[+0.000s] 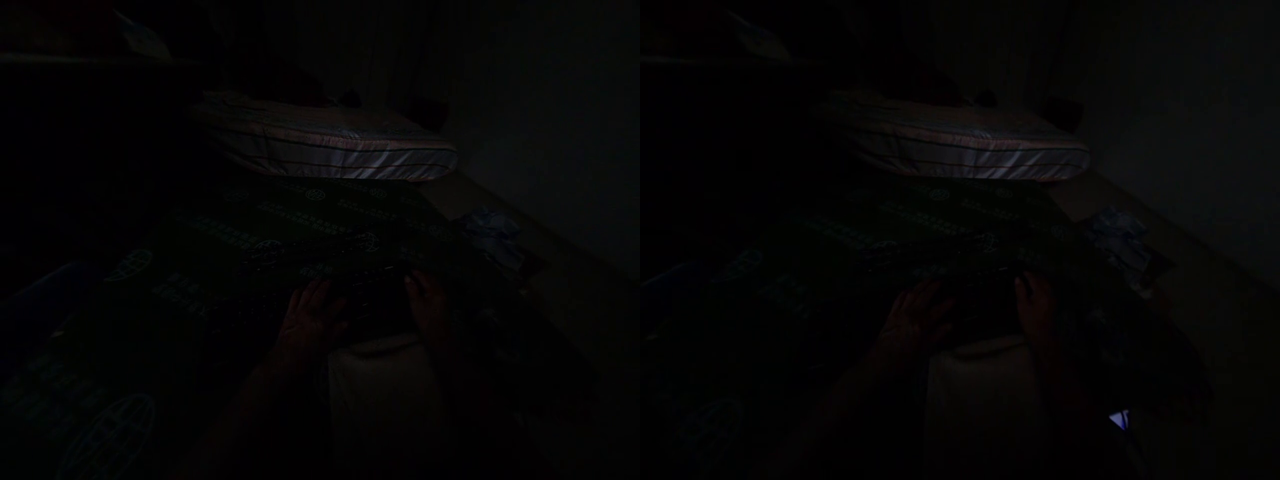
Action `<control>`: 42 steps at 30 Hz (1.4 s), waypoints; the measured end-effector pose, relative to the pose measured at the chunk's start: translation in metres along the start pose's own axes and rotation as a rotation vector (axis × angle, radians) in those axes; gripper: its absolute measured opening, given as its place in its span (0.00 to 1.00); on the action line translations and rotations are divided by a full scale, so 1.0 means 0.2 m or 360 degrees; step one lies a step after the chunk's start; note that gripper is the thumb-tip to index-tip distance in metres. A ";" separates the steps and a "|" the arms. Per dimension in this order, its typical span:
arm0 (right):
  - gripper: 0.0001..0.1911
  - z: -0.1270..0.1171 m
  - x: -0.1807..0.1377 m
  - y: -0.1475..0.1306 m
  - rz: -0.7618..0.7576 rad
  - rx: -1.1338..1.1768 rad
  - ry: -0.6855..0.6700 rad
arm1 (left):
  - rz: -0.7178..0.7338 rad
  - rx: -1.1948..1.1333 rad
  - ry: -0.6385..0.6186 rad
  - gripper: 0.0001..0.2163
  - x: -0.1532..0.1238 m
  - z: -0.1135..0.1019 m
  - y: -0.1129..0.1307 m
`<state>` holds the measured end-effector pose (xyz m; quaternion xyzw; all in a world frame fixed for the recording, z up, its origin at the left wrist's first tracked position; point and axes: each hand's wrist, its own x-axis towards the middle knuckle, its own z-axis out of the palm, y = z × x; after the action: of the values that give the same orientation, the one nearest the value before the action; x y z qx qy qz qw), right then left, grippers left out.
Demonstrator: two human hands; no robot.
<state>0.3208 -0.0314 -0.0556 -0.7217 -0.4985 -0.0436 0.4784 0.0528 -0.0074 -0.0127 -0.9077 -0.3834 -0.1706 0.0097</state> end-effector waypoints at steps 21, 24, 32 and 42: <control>0.22 0.02 0.00 0.01 -0.0081 -0.0040 0.0069 | 0.0089 0.0043 0.0056 0.17 0.03 0.04 0.03; 0.23 0.02 0.00 0.01 -0.0061 -0.0047 0.0062 | 0.0103 0.0051 0.0032 0.18 0.03 0.04 0.04; 0.25 0.01 0.00 -0.01 0.0014 -0.0005 0.0015 | 0.0112 0.0043 0.0063 0.19 0.03 0.05 0.03; 0.26 0.01 0.00 -0.03 0.0173 0.0043 -0.0056 | 0.0154 0.0070 0.0120 0.19 0.02 0.09 0.01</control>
<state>0.3155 -0.0304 -0.0535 -0.7419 -0.4673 0.0018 0.4808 0.0627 -0.0038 -0.0271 -0.9176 -0.3422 -0.1955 0.0523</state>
